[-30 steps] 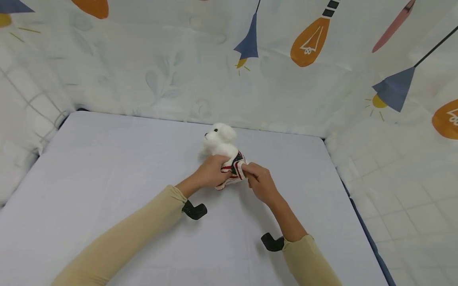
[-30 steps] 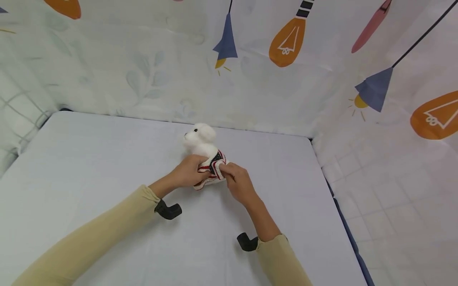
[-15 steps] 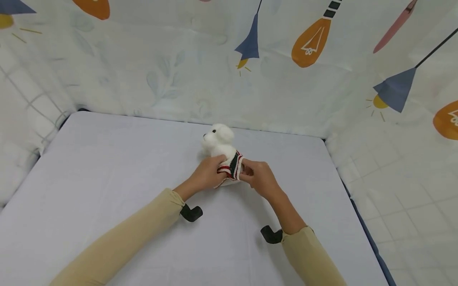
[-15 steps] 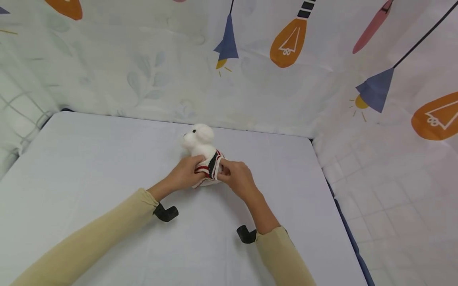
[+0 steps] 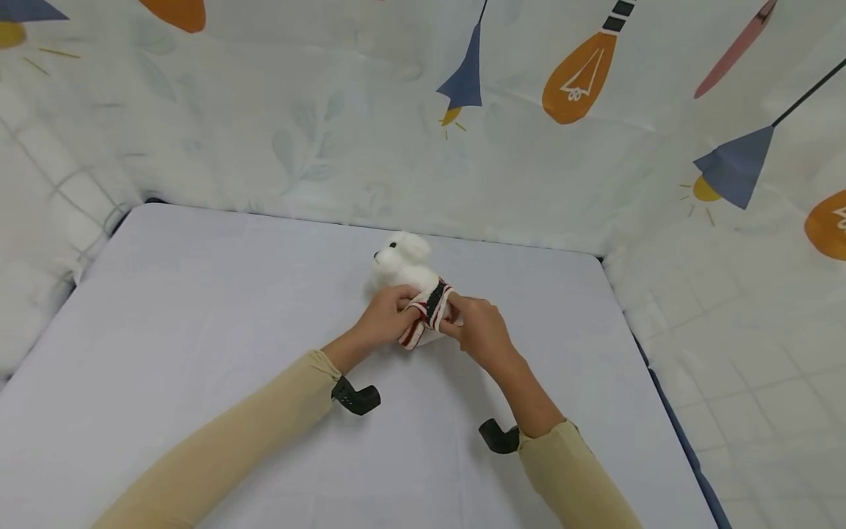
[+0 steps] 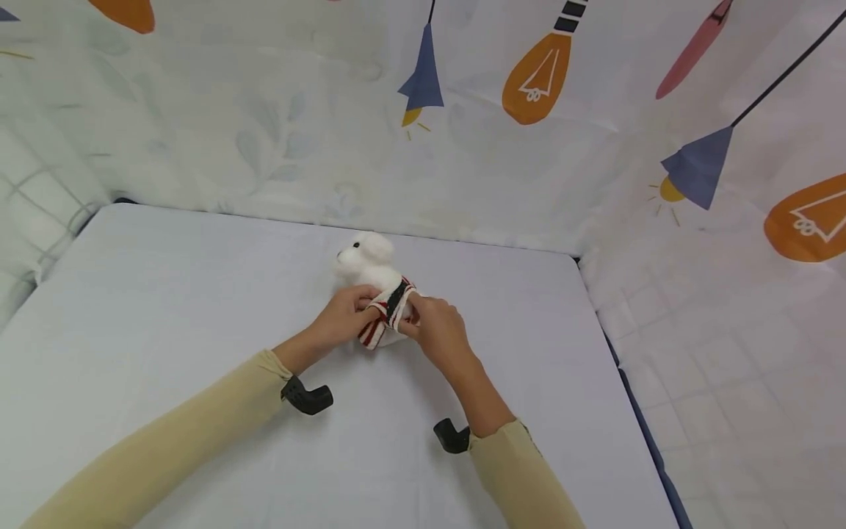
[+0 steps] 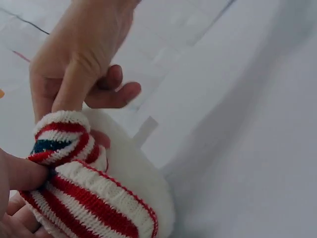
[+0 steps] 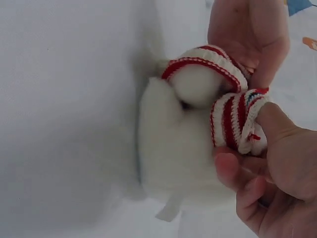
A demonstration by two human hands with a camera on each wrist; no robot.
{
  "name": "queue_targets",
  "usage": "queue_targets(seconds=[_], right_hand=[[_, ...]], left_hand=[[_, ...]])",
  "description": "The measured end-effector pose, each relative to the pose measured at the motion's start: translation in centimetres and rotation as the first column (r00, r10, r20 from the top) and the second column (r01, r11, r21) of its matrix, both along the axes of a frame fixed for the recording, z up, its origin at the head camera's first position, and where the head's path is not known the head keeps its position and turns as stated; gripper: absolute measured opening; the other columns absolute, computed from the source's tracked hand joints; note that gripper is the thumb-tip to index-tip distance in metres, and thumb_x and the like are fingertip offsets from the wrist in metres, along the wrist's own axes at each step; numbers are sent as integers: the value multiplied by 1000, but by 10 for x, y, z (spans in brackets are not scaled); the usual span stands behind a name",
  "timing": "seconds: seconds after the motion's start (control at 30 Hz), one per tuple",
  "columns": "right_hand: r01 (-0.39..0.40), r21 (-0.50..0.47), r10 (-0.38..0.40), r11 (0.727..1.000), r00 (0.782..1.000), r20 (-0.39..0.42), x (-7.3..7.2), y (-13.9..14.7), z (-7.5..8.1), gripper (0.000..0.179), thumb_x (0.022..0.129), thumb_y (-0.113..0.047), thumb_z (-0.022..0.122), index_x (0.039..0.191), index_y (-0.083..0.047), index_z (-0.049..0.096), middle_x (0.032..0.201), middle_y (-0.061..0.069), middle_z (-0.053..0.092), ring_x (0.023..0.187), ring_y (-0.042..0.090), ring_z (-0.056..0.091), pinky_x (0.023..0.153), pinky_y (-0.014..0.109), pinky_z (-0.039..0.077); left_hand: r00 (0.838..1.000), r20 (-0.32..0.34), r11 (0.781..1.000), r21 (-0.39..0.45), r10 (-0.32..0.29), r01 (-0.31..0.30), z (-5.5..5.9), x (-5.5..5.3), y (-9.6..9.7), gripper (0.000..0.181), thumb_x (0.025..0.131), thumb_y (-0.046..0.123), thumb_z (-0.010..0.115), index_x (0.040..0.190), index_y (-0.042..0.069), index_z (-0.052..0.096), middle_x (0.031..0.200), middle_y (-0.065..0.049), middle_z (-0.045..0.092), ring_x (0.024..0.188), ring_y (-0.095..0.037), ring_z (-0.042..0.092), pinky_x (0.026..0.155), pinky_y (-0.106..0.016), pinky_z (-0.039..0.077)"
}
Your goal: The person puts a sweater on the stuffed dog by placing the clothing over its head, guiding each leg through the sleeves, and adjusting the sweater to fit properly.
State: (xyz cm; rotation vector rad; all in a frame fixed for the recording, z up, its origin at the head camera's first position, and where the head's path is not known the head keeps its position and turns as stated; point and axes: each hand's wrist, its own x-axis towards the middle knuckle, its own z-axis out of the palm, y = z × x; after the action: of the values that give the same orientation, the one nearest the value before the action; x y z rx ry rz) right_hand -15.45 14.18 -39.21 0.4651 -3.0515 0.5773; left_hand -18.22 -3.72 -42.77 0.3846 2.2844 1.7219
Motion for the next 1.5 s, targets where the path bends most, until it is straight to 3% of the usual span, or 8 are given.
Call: queue_targets(seconds=[0.17, 0.43, 0.53, 0.63, 0.77, 1.07, 1.37, 1.5], right_hand=[[57, -91, -41, 994, 985, 169, 2, -2, -2, 26, 84, -28, 63, 99, -10, 51, 74, 1, 54, 45, 7, 53, 47, 24, 43], [132, -285, -42, 949, 952, 303, 0, 5, -5, 25, 83, -20, 64, 103, -9, 54, 76, 7, 57, 52, 14, 55, 50, 28, 44], [182, -299, -81, 937, 944, 319, -1, 6, -8, 27, 81, -21, 66, 102, -9, 57, 82, 6, 56, 59, 14, 54, 52, 26, 44], [243, -332, -132, 911, 937, 324, 0, 5, -12, 27, 79, -22, 67, 101, -10, 58, 82, 6, 58, 62, 15, 54, 54, 26, 45], [285, -404, -134, 869, 922, 362, 1, 6, -13, 25, 80, -24, 67, 99, -11, 58, 77, 6, 59, 60, 17, 54, 53, 28, 44], [363, -533, -195, 764, 918, 345, 3, 2, -17, 28, 78, -18, 69, 100, -5, 56, 75, 9, 60, 59, 19, 58, 55, 28, 45], [144, -391, -155, 909, 988, 4, 2, 9, -9, 47, 77, -21, 72, 116, -15, 47, 108, 3, 51, 69, 16, 55, 61, 28, 48], [31, -299, -96, 954, 974, -204, 0, 10, -6, 39, 79, -19, 69, 113, -11, 51, 109, 5, 54, 80, 17, 56, 66, 30, 49]], left_hand=[[985, 173, 993, 117, 5, -26, 3, 2, -1, 27, 89, 13, 53, 115, 8, 60, 108, -11, 67, 89, -13, 64, 71, -26, 52], [973, 153, 974, 176, -171, 143, 8, 0, -6, 32, 87, 19, 58, 116, 8, 59, 110, -11, 65, 92, -14, 61, 77, -28, 49], [972, 95, 971, 128, -216, 203, 8, 1, -4, 30, 85, 26, 63, 110, 12, 61, 101, -8, 67, 85, -16, 64, 73, -29, 50], [972, -102, 977, -38, -212, 209, 9, 3, 1, 21, 85, 29, 64, 101, 16, 60, 93, 0, 64, 80, -13, 59, 68, -27, 48], [927, -321, 973, -184, -196, 142, 9, 6, 4, 17, 86, 30, 62, 100, 20, 59, 97, 5, 57, 84, -10, 51, 72, -27, 44], [913, -339, 971, -156, -227, 183, 2, 5, 5, 16, 90, 27, 55, 81, 15, 50, 76, 3, 50, 72, -9, 47, 64, -22, 39], [925, -310, 964, -216, -219, 156, 3, -4, -1, 10, 91, 17, 52, 82, 15, 48, 71, 4, 38, 67, -9, 41, 59, -23, 35], [909, -368, 958, -270, -196, 98, 7, -8, 2, 17, 89, 21, 56, 77, 15, 47, 64, 4, 33, 59, -8, 37, 54, -22, 31]])
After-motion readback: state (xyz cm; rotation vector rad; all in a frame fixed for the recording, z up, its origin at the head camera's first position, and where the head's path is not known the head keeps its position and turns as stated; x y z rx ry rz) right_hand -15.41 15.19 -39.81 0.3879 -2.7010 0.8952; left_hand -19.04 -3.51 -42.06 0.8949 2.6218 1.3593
